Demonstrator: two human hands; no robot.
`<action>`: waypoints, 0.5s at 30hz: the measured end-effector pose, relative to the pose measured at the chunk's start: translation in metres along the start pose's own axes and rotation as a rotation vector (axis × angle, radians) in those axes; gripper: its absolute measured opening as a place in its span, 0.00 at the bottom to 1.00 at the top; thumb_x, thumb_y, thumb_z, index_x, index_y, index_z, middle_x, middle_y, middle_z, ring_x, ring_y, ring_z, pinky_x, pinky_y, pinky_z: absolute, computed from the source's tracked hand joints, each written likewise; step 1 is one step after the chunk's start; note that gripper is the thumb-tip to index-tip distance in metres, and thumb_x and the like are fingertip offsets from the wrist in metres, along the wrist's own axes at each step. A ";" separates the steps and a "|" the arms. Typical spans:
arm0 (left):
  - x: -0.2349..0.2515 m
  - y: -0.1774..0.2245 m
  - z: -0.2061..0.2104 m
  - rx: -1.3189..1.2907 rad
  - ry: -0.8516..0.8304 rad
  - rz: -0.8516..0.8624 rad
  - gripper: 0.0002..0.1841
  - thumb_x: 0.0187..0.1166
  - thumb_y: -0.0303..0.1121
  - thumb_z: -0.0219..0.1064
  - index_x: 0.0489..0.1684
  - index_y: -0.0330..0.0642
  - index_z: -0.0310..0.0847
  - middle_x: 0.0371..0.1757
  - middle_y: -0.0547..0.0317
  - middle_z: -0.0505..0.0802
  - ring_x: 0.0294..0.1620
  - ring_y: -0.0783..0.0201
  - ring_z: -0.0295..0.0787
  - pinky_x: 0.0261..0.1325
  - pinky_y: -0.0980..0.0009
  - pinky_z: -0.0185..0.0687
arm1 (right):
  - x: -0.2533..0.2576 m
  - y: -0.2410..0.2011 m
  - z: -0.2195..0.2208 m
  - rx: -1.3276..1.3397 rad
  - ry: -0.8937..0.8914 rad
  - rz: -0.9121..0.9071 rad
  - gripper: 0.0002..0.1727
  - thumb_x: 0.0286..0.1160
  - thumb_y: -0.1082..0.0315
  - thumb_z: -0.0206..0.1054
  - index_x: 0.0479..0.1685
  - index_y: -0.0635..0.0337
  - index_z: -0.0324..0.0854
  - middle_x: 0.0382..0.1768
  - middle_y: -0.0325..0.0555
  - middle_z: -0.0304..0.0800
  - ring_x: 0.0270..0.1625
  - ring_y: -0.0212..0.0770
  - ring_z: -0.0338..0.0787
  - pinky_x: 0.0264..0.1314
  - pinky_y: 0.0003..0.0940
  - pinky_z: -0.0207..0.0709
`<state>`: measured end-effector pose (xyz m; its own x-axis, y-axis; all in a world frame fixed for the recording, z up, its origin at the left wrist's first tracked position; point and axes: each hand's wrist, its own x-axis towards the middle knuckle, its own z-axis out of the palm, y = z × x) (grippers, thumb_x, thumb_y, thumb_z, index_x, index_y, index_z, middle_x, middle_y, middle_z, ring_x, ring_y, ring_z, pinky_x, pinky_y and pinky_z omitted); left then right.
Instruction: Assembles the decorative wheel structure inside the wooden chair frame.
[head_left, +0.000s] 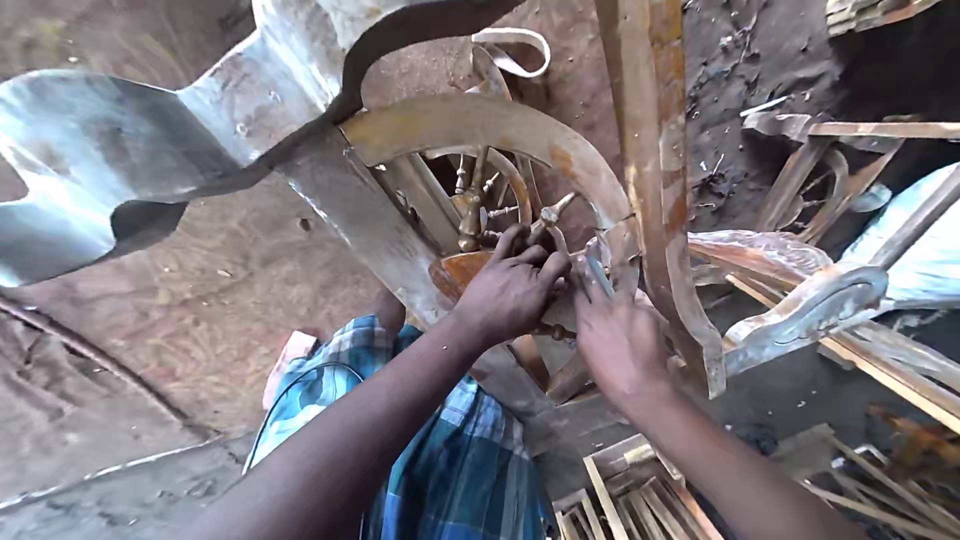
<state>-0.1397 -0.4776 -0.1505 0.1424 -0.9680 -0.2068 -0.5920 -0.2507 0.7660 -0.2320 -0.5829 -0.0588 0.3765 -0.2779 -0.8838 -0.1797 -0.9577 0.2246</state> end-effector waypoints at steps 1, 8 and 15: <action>-0.001 0.000 0.000 -0.002 -0.001 0.008 0.16 0.82 0.43 0.67 0.61 0.48 0.81 0.42 0.64 0.96 0.60 0.64 0.90 0.95 0.48 0.40 | 0.010 0.000 -0.003 0.038 0.009 -0.005 0.27 0.75 0.79 0.63 0.77 0.67 0.76 0.86 0.51 0.70 0.55 0.61 0.90 0.40 0.53 0.84; -0.002 -0.006 0.001 0.054 -0.012 0.060 0.26 0.81 0.47 0.67 0.77 0.50 0.76 0.46 0.65 0.96 0.61 0.62 0.90 0.94 0.45 0.42 | -0.010 -0.004 0.011 0.170 0.130 0.075 0.33 0.72 0.72 0.70 0.82 0.53 0.76 0.89 0.38 0.67 0.46 0.55 0.91 0.32 0.49 0.83; 0.000 -0.008 0.000 0.074 0.002 0.077 0.26 0.82 0.46 0.65 0.78 0.50 0.76 0.43 0.63 0.96 0.60 0.61 0.91 0.94 0.44 0.42 | 0.028 -0.009 -0.003 0.292 0.048 0.144 0.16 0.77 0.74 0.62 0.61 0.64 0.86 0.73 0.53 0.83 0.52 0.60 0.91 0.45 0.56 0.84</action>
<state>-0.1347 -0.4752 -0.1566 0.0955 -0.9845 -0.1474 -0.6579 -0.1735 0.7329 -0.2173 -0.5821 -0.0840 0.3693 -0.4188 -0.8296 -0.4843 -0.8486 0.2128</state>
